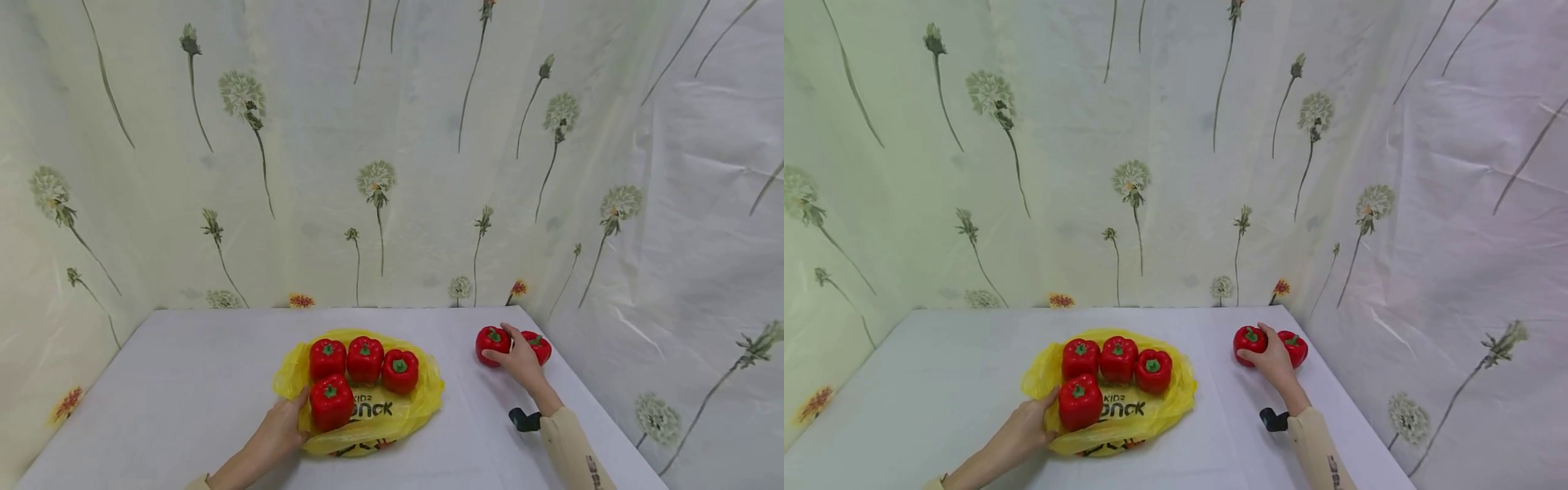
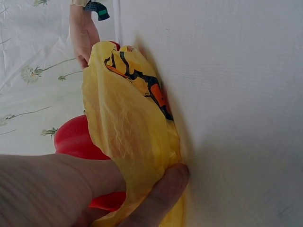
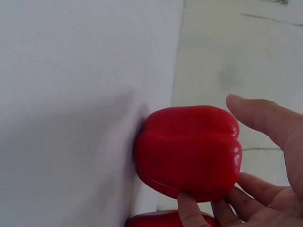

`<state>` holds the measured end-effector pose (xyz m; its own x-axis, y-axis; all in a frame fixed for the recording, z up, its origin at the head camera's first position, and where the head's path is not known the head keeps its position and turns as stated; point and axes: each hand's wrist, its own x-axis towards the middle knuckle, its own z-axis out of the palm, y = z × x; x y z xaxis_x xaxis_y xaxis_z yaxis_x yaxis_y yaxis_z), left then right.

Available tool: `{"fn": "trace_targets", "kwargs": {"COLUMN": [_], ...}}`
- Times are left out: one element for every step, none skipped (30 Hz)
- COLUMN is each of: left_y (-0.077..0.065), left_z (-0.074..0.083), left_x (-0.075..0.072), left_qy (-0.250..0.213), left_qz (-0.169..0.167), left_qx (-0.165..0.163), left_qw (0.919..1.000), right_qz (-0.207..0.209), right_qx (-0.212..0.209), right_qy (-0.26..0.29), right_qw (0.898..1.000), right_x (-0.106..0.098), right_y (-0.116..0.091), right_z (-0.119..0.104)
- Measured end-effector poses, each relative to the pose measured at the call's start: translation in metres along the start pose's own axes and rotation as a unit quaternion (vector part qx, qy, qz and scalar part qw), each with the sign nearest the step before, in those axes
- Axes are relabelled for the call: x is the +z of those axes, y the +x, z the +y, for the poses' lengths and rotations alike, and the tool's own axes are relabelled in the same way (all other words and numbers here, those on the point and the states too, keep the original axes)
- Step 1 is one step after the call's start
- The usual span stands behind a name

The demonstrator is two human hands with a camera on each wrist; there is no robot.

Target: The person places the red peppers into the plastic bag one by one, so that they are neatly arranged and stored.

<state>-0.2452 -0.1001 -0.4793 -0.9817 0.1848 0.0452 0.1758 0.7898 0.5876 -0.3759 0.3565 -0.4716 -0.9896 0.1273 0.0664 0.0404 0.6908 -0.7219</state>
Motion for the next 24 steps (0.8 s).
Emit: {"fn": "trace_targets", "kwargs": {"left_y": [0.0, 0.0, 0.0, 0.0, 0.0, 0.0, 0.0, 0.0, 0.0, 0.0, -0.001, -0.001, -0.001, -0.001, -0.002, -0.002, -0.002, -0.002, -0.002, -0.002, -0.002, -0.002, -0.002, -0.002], "left_z": [0.0, 0.001, 0.001, 0.001, 0.001, 0.001, 0.001, 0.001, 0.001, 0.0, 0.0, 0.0, 0.0, 0.0, 0.0, 0.0, 0.0, 0.0, 0.0, 0.0, -0.001, -0.001, -0.001, -0.001], "left_x": [0.0, 0.0, 0.0, 0.0, 0.0, 0.0, 0.0, 0.0, 0.001, 0.001, 0.001, 0.001, 0.001, 0.001, 0.001, 0.001, 0.001, 0.001, 0.002, 0.002, 0.002, 0.001, 0.001, 0.001], "left_qy": [0.0, 0.0, 0.001, 0.003, 0.005, 0.006, 0.008, 0.008, 0.007, 0.006, 0.005, 0.004, 0.002, 0.002, 0.0, -0.001, -0.001, -0.001, -0.001, 0.0, 0.0, 0.0, 0.002, 0.003], "left_qz": [0.0, 0.0, 0.001, 0.002, 0.002, 0.004, 0.005, 0.005, 0.006, 0.006, 0.007, 0.007, 0.007, 0.007, 0.009, 0.009, 0.01, 0.011, 0.012, 0.013, 0.014, 0.014, 0.014, 0.014], "left_qx": [-0.001, -0.001, -0.001, 0.0, 0.002, 0.003, 0.005, 0.006, 0.006, 0.006, 0.008, 0.008, 0.01, 0.013, 0.015, 0.017, 0.019, 0.021, 0.022, 0.023, 0.021, 0.021, 0.021, 0.021], "left_qw": [1.0, 1.0, 1.0, 1.0, 1.0, 1.0, 0.9999, 0.9999, 0.9999, 0.9999, 0.9999, 0.9999, 0.9999, 0.9999, 0.9999, 0.9998, 0.9998, 0.9997, 0.9997, 0.9996, 0.9997, 0.9997, 0.9997, 0.9997], "right_qz": [0.005, 0.011, 0.016, 0.02, 0.022, 0.023, 0.023, 0.022, 0.021, 0.019, 0.018, 0.016, 0.014, 0.012, 0.01, 0.007, 0.006, 0.005, 0.004, 0.004, 0.004, 0.005, 0.005, 0.004], "right_qx": [-0.001, -0.002, -0.003, -0.006, -0.008, -0.008, -0.007, -0.006, -0.004, -0.003, 0.0, 0.003, 0.005, 0.009, 0.009, 0.011, 0.013, 0.014, 0.015, 0.015, 0.015, 0.017, 0.017, 0.019], "right_qy": [-0.007, -0.013, -0.016, -0.019, -0.019, -0.017, -0.015, -0.012, -0.01, -0.008, -0.006, -0.005, -0.004, -0.003, 0.0, 0.002, 0.005, 0.008, 0.012, 0.015, 0.016, 0.018, 0.016, 0.015], "right_qw": [1.0, 1.0, 1.0, 1.0, 1.0, 1.0, 1.0, 1.0, 1.0, 1.0, 1.0, 1.0, 1.0, 1.0, 1.0, 1.0, 1.0, 1.0, 1.0, 1.0, 1.0, 1.0, 1.0, 1.0], "right_x": [0.001, 0.002, 0.004, 0.005, 0.006, 0.007, 0.008, 0.009, 0.01, 0.011, 0.012, 0.013, 0.013, 0.014, 0.014, 0.015, 0.015, 0.015, 0.015, 0.015, 0.015, 0.015, 0.015, 0.015], "right_y": [0.0, 0.001, 0.001, 0.001, 0.001, 0.001, 0.0, 0.0, 0.0, 0.0, 0.0, 0.0, 0.0, 0.0, -0.001, -0.001, -0.002, -0.002, -0.002, -0.003, -0.003, -0.003, -0.003, -0.003], "right_z": [0.0, 0.0, 0.0, 0.0, 0.0, 0.001, 0.001, 0.002, 0.002, 0.003, 0.004, 0.005, 0.006, 0.008, 0.009, 0.01, 0.011, 0.012, 0.012, 0.012, 0.012, 0.012, 0.012, 0.011]}}
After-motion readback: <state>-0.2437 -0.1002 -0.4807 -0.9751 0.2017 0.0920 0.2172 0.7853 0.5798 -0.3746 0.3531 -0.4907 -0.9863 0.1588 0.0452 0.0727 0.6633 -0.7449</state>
